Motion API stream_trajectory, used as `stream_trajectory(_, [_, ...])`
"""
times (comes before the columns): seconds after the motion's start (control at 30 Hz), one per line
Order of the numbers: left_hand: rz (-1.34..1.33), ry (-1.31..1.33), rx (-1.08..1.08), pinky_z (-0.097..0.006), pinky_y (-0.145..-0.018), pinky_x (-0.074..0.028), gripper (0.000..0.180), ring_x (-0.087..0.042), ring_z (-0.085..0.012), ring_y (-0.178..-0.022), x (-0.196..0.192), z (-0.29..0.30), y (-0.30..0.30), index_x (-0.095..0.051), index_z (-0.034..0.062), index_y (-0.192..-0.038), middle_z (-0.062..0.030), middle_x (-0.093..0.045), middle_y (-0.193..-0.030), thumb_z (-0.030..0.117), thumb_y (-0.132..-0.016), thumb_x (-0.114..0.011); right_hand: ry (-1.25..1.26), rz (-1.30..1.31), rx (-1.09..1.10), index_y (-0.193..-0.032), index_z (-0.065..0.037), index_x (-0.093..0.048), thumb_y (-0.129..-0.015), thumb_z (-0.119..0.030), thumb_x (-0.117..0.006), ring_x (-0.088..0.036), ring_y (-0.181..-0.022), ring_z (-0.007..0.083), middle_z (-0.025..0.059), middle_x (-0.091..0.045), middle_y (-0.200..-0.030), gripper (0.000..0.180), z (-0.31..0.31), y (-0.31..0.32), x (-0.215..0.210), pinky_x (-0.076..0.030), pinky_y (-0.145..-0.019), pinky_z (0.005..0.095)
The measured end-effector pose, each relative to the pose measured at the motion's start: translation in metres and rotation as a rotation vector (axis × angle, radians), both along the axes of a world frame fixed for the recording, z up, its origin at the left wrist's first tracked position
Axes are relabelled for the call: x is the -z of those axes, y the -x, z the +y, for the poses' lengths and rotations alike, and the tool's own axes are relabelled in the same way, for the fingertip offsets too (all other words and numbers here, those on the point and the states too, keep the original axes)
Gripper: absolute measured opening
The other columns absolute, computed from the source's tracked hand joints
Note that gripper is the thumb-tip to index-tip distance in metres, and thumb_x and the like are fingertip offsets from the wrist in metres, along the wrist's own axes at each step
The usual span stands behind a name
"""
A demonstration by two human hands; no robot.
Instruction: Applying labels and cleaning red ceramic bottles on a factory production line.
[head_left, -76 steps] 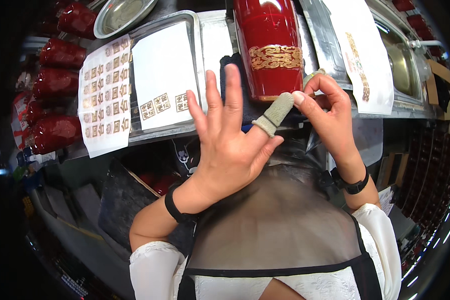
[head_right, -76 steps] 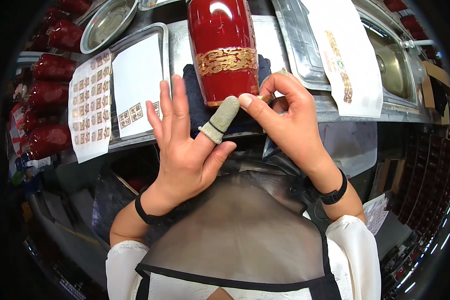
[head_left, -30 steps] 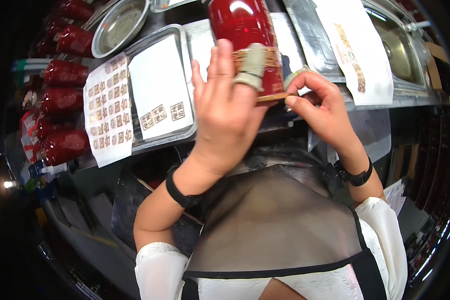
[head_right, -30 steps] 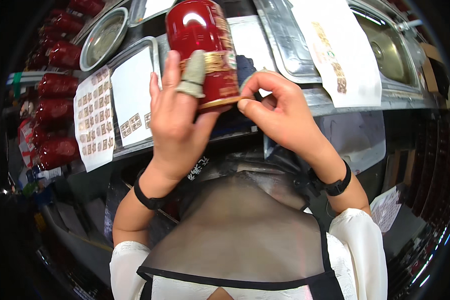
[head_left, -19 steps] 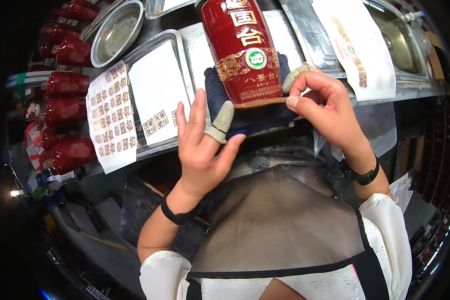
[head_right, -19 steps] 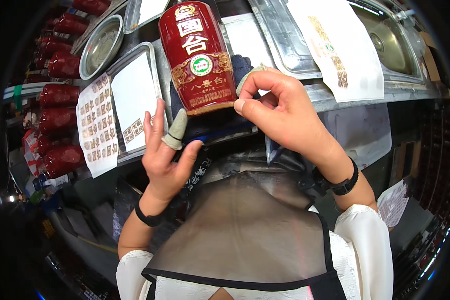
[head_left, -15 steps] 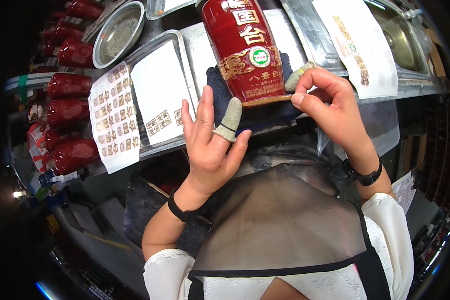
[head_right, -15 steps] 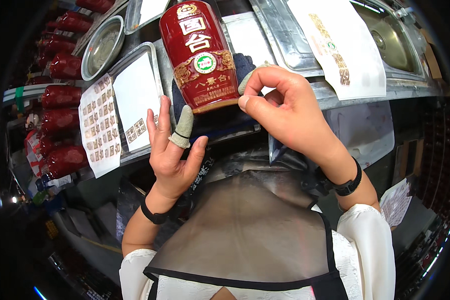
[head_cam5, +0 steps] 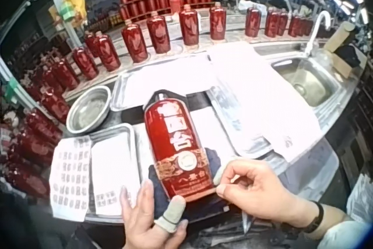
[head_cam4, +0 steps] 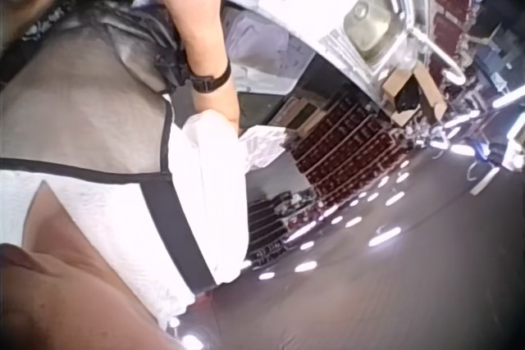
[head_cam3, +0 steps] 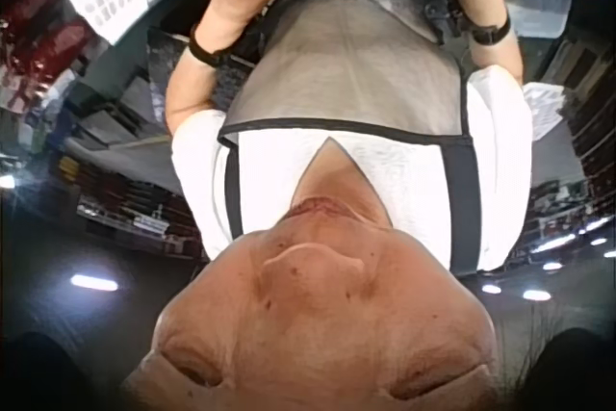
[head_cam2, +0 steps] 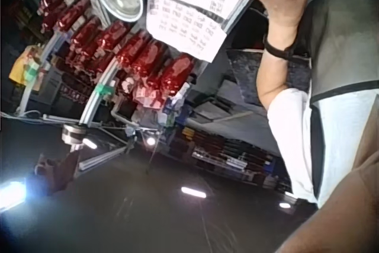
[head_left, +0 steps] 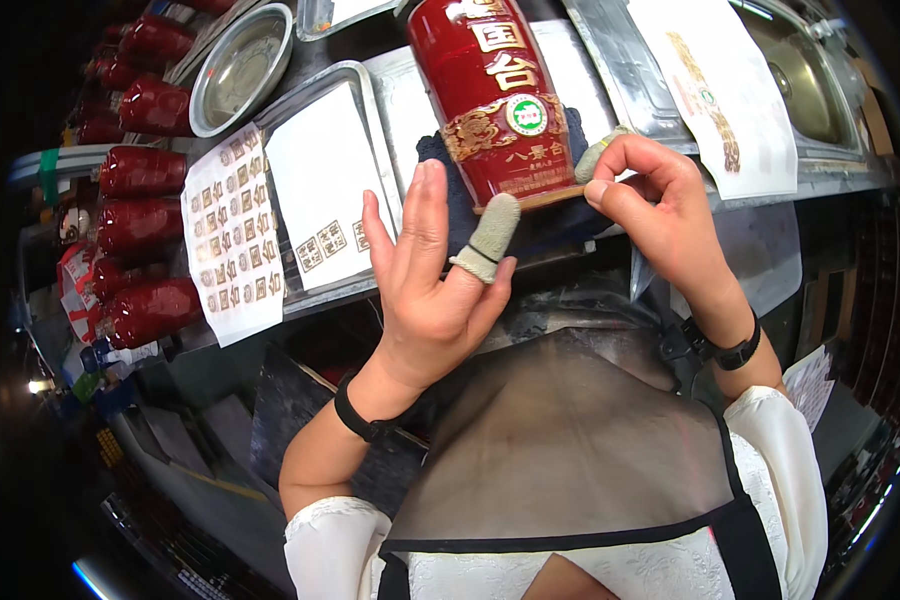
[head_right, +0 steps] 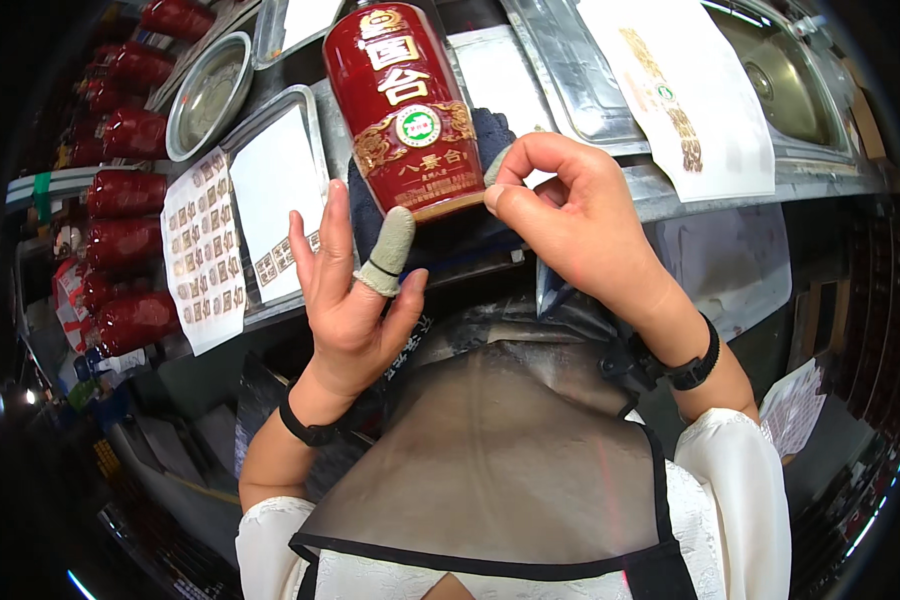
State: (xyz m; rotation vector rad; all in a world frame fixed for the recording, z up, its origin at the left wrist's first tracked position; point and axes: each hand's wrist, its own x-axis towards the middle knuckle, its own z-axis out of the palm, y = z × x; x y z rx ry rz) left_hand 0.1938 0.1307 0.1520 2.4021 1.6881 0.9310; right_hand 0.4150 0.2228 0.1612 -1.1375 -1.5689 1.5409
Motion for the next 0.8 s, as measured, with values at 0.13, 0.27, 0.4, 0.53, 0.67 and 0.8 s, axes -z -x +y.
stream_trajectory(0.13, [0.044,-0.001,0.005,-0.065,-0.111,-0.018,0.055,-0.045,-0.0435,-0.135,-0.007,0.004,-0.003,-0.068,0.0131,-0.127,-0.0308,-0.037,-0.15,0.01,-0.073,-0.077,-0.045,-0.051,0.012,-0.083,-0.003,-0.06,-0.086,-0.005,-0.065,-0.047,-0.065,-0.0006,-0.0038,-0.058,-0.081,0.006,0.0,0.001,-0.002,-0.036,-0.054,0.0171])
stream_trajectory(0.27, [0.069,-0.159,-0.013,-0.069,-0.106,-0.024,0.043,-0.049,-0.0465,-0.13,-0.003,0.01,-0.007,-0.074,0.0156,-0.11,-0.0273,-0.043,-0.148,0.017,-0.067,-0.076,-0.003,-0.112,0.001,-0.082,-0.004,-0.057,-0.088,-0.007,-0.063,-0.044,-0.067,0.0004,-0.0055,-0.053,-0.08,0.009,-0.001,0.002,-0.004,-0.034,-0.058,0.0177])
stream_trajectory(0.4, [-0.025,-0.306,-0.055,-0.079,-0.103,-0.023,0.021,-0.045,-0.0585,-0.126,-0.003,0.021,-0.028,-0.069,0.0007,-0.08,-0.0293,-0.055,-0.133,0.02,-0.076,-0.063,0.048,-0.125,0.015,-0.087,-0.006,-0.057,-0.09,-0.011,-0.062,-0.04,-0.063,-0.0012,-0.0079,-0.051,-0.079,0.008,-0.001,0.0,0.002,-0.027,-0.053,0.017])
stream_trajectory(0.53, [-0.088,-0.415,-0.13,-0.08,-0.103,-0.021,0.024,-0.045,-0.0618,-0.123,-0.006,0.04,-0.048,-0.067,-0.0036,-0.075,-0.0341,-0.054,-0.131,0.02,-0.076,-0.063,0.115,-0.159,0.071,-0.09,-0.006,-0.059,-0.091,-0.011,-0.062,-0.037,-0.058,-0.002,-0.0088,-0.052,-0.075,0.005,-0.002,-0.002,0.007,-0.025,-0.05,0.0168])
stream_trajectory(0.67, [-0.077,-0.307,-0.127,-0.071,-0.105,-0.026,0.037,-0.049,-0.0529,-0.125,0.006,0.048,-0.026,-0.062,-0.0039,-0.098,-0.0385,-0.045,-0.137,0.023,-0.076,-0.074,0.047,-0.178,0.023,-0.09,-0.006,-0.059,-0.09,-0.009,-0.062,-0.037,-0.058,-0.0022,-0.0092,-0.051,-0.074,0.005,-0.003,-0.001,0.001,-0.024,-0.05,0.0171])
stream_trajectory(0.8, [-0.24,-0.139,-0.061,-0.065,-0.109,-0.027,0.074,-0.049,-0.0406,-0.132,0.014,0.036,0.0,-0.053,-0.0037,-0.131,-0.0307,-0.049,-0.139,0.021,-0.068,-0.083,0.02,-0.201,-0.023,-0.085,-0.003,-0.059,-0.089,-0.007,-0.062,-0.045,-0.064,-0.001,-0.0064,-0.054,-0.077,0.007,-0.006,0.004,-0.006,-0.033,-0.057,0.0165])
